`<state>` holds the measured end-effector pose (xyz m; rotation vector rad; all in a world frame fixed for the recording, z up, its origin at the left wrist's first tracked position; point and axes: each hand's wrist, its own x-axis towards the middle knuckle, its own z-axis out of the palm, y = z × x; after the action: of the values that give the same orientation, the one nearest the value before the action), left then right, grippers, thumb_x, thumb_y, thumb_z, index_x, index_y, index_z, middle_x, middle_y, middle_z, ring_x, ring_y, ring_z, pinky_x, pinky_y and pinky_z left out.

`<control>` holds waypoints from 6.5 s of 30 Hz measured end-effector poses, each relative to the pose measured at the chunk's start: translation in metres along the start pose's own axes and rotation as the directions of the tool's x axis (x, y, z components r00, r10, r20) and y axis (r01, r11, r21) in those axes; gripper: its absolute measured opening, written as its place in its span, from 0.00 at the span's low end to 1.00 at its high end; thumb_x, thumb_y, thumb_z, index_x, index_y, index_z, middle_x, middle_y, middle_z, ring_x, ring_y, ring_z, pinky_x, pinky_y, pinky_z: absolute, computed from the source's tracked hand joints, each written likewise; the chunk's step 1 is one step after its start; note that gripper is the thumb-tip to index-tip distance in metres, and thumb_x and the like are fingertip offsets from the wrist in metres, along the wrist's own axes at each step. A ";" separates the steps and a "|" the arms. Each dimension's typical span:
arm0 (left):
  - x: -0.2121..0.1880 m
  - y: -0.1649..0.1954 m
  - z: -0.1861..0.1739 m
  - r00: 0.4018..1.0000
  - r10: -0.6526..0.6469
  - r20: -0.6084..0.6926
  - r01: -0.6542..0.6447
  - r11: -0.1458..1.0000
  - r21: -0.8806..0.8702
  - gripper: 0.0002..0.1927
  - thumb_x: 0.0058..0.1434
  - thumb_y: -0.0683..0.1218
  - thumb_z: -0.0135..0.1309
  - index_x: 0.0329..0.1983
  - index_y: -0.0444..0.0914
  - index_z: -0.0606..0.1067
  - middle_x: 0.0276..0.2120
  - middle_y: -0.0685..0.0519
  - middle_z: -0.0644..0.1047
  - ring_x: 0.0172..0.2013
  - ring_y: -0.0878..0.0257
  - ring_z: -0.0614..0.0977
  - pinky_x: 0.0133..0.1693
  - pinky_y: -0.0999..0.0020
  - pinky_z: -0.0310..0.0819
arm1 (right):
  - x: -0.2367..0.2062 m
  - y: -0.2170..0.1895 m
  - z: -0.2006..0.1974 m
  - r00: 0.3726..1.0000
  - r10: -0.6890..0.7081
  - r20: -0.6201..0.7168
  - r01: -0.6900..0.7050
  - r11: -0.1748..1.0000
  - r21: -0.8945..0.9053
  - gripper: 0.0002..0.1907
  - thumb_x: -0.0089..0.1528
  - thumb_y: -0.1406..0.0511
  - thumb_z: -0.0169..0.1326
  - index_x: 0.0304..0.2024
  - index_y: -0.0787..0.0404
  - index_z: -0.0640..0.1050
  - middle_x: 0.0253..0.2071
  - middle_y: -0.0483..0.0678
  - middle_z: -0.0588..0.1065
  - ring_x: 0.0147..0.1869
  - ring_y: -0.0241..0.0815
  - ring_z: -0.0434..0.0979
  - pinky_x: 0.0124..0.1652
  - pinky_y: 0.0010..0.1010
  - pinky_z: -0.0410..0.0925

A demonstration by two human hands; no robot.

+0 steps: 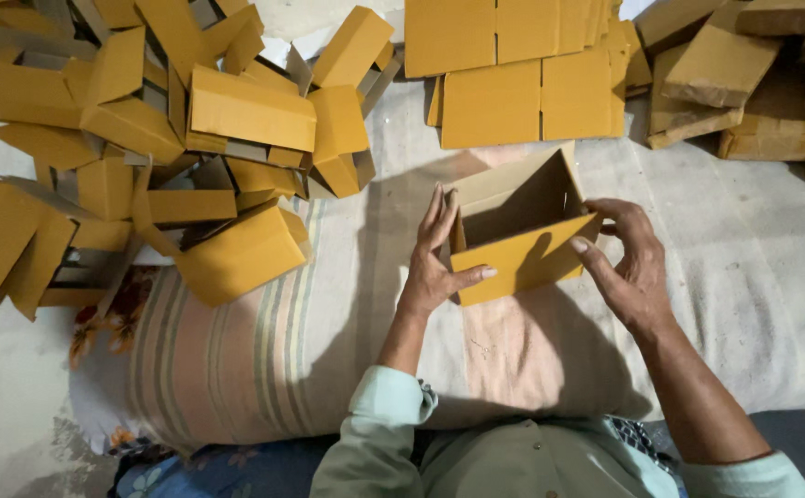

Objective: The person assembles small cardboard boxes by folding the flaps and pressing the edges to form the box shape. They handle flat cardboard pieces, fold them into boxes, and place the finished boxes in a pile.

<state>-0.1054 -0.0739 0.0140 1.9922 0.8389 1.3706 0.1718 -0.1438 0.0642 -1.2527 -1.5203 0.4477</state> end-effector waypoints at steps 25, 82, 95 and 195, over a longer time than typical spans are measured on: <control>0.010 -0.006 0.028 0.973 -0.139 -0.183 0.199 0.909 0.365 0.51 0.55 0.39 0.64 0.76 0.31 0.49 0.74 0.31 0.50 0.71 0.35 0.54 0.68 0.45 0.50 | 0.024 0.042 0.012 0.877 0.442 0.189 -0.474 0.860 0.188 0.54 0.61 0.67 0.59 0.81 0.50 0.42 0.81 0.60 0.44 0.77 0.65 0.60 0.64 0.50 0.66; 0.061 0.006 0.077 0.879 -0.477 0.006 0.266 0.499 0.825 0.26 0.74 0.58 0.38 0.61 0.34 0.69 0.63 0.37 0.70 0.71 0.39 0.60 0.71 0.33 0.37 | 0.043 0.056 0.088 0.965 0.148 0.215 0.099 0.556 -0.826 0.35 0.70 0.47 0.36 0.61 0.71 0.70 0.70 0.78 0.58 0.78 0.77 0.46 0.68 0.71 0.38; 0.058 -0.006 0.065 0.937 -0.350 -0.014 0.220 0.558 0.800 0.20 0.70 0.55 0.39 0.52 0.37 0.74 0.51 0.40 0.77 0.56 0.44 0.74 0.64 0.36 0.52 | 0.060 0.035 0.089 0.915 0.216 0.340 0.168 0.563 -0.809 0.29 0.70 0.50 0.34 0.56 0.64 0.74 0.59 0.63 0.71 0.71 0.64 0.62 0.69 0.65 0.46; 0.026 0.006 0.055 0.941 -0.337 0.029 0.179 0.568 0.804 0.30 0.72 0.60 0.40 0.75 0.47 0.60 0.75 0.43 0.54 0.73 0.38 0.51 0.68 0.30 0.41 | 0.032 0.024 0.065 0.966 0.256 0.024 -0.156 0.656 -0.738 0.27 0.72 0.54 0.42 0.69 0.60 0.69 0.54 0.65 0.72 0.53 0.66 0.77 0.48 0.55 0.71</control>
<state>-0.0449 -0.0643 0.0165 2.4199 1.8110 0.6319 0.1305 -0.0858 0.0370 -2.0810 -1.7429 0.0271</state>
